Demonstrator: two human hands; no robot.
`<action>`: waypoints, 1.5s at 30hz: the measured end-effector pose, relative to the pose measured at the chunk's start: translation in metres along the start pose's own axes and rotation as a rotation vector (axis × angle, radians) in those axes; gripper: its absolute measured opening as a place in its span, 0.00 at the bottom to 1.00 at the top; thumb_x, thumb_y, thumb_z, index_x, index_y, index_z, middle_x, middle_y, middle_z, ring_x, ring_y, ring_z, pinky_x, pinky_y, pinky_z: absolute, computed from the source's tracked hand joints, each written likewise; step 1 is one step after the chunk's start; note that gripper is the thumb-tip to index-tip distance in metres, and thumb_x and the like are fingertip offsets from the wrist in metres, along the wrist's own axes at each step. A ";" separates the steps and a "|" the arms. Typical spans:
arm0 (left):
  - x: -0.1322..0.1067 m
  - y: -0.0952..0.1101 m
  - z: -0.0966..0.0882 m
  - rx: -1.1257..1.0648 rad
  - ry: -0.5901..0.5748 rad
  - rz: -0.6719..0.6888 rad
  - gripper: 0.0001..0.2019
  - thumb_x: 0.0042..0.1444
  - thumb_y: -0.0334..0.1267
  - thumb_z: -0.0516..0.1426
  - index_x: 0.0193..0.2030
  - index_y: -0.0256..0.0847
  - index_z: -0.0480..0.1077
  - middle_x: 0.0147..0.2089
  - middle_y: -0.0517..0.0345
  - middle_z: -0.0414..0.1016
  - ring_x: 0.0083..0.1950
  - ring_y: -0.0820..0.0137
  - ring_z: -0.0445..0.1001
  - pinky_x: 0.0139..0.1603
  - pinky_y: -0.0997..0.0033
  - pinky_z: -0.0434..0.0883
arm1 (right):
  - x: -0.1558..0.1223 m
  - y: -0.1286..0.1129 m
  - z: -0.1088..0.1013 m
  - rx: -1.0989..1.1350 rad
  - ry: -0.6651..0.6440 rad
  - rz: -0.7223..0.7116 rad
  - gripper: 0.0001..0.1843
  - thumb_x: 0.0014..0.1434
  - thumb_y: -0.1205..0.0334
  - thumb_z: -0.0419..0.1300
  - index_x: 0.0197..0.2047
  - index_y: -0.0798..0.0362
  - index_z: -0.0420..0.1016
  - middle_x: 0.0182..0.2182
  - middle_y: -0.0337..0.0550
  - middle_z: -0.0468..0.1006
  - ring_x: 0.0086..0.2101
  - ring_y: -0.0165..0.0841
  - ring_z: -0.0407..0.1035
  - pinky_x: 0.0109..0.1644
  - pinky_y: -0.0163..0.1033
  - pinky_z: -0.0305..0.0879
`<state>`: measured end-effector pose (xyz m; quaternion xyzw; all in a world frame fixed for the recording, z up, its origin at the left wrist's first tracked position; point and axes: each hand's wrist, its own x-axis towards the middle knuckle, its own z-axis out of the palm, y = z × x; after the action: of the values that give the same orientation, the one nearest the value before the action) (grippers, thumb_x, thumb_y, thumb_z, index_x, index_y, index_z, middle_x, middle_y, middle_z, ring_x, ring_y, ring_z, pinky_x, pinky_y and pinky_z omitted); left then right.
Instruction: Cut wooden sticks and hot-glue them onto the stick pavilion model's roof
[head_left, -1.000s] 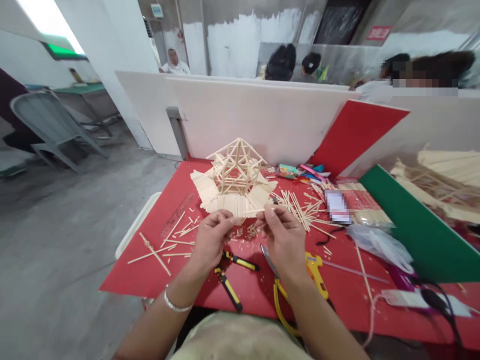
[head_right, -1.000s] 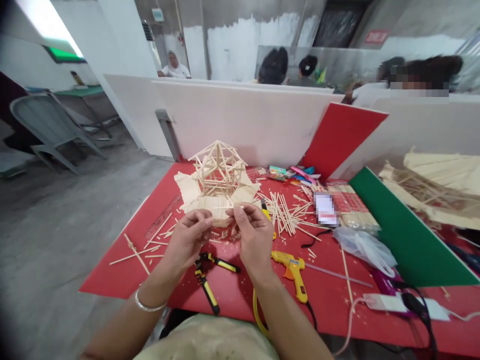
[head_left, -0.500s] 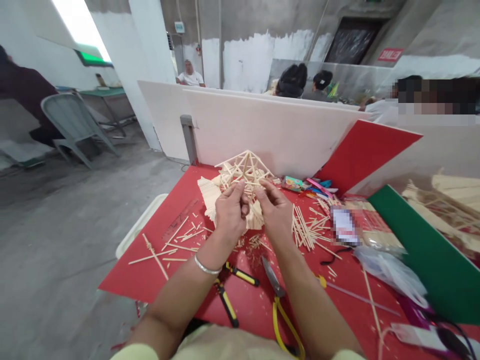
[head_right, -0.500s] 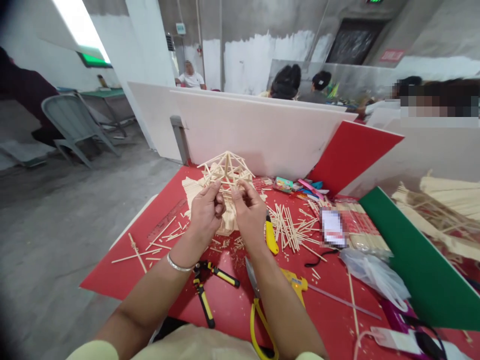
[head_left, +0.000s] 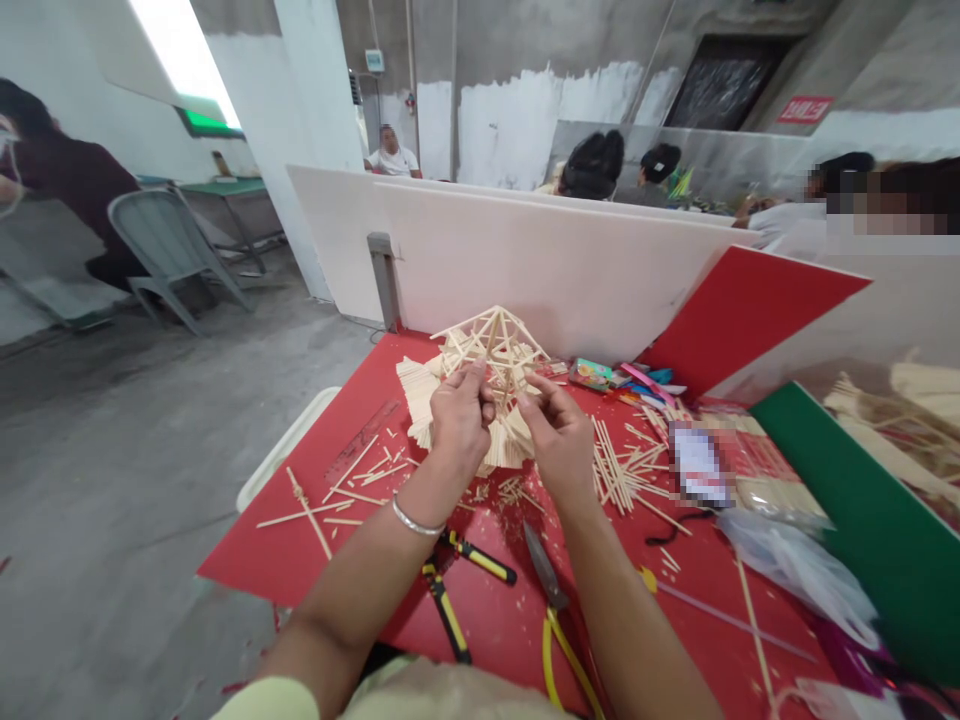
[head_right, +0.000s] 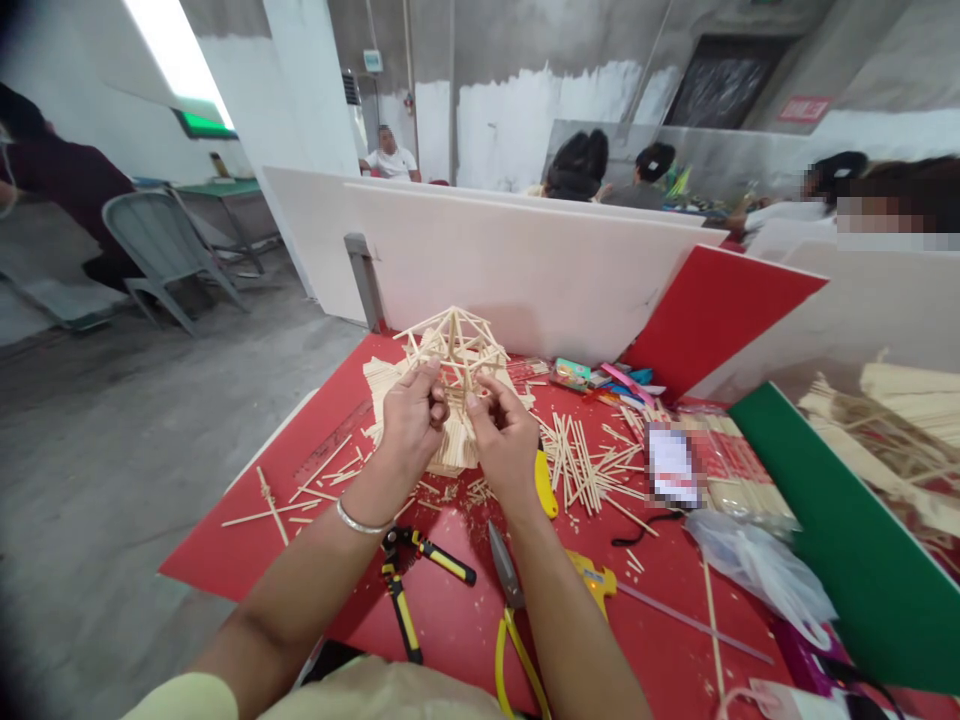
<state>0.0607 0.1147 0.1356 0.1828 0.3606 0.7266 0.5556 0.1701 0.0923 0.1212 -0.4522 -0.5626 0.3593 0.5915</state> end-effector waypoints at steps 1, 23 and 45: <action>0.000 0.000 0.000 -0.001 -0.002 0.000 0.16 0.48 0.43 0.67 0.31 0.39 0.65 0.17 0.71 0.64 0.12 0.83 0.57 0.13 0.81 0.48 | 0.000 0.001 0.000 -0.002 -0.004 0.001 0.19 0.58 0.53 0.63 0.52 0.49 0.77 0.27 0.33 0.68 0.28 0.26 0.59 0.33 0.34 0.59; 0.004 -0.006 -0.003 0.022 -0.023 0.036 0.15 0.49 0.43 0.66 0.29 0.39 0.64 0.17 0.70 0.64 0.13 0.82 0.58 0.13 0.80 0.49 | 0.001 0.007 -0.004 -0.051 -0.010 -0.028 0.19 0.59 0.52 0.63 0.51 0.49 0.78 0.27 0.34 0.68 0.27 0.27 0.59 0.32 0.34 0.58; 0.005 -0.009 -0.005 0.010 -0.017 0.068 0.16 0.47 0.45 0.67 0.29 0.39 0.67 0.17 0.70 0.65 0.13 0.82 0.58 0.13 0.81 0.50 | -0.002 0.008 -0.004 -0.099 -0.020 -0.051 0.18 0.59 0.53 0.63 0.50 0.50 0.79 0.26 0.34 0.69 0.27 0.27 0.59 0.33 0.34 0.58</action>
<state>0.0621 0.1189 0.1251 0.2039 0.3531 0.7415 0.5329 0.1741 0.0926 0.1132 -0.4627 -0.5969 0.3205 0.5717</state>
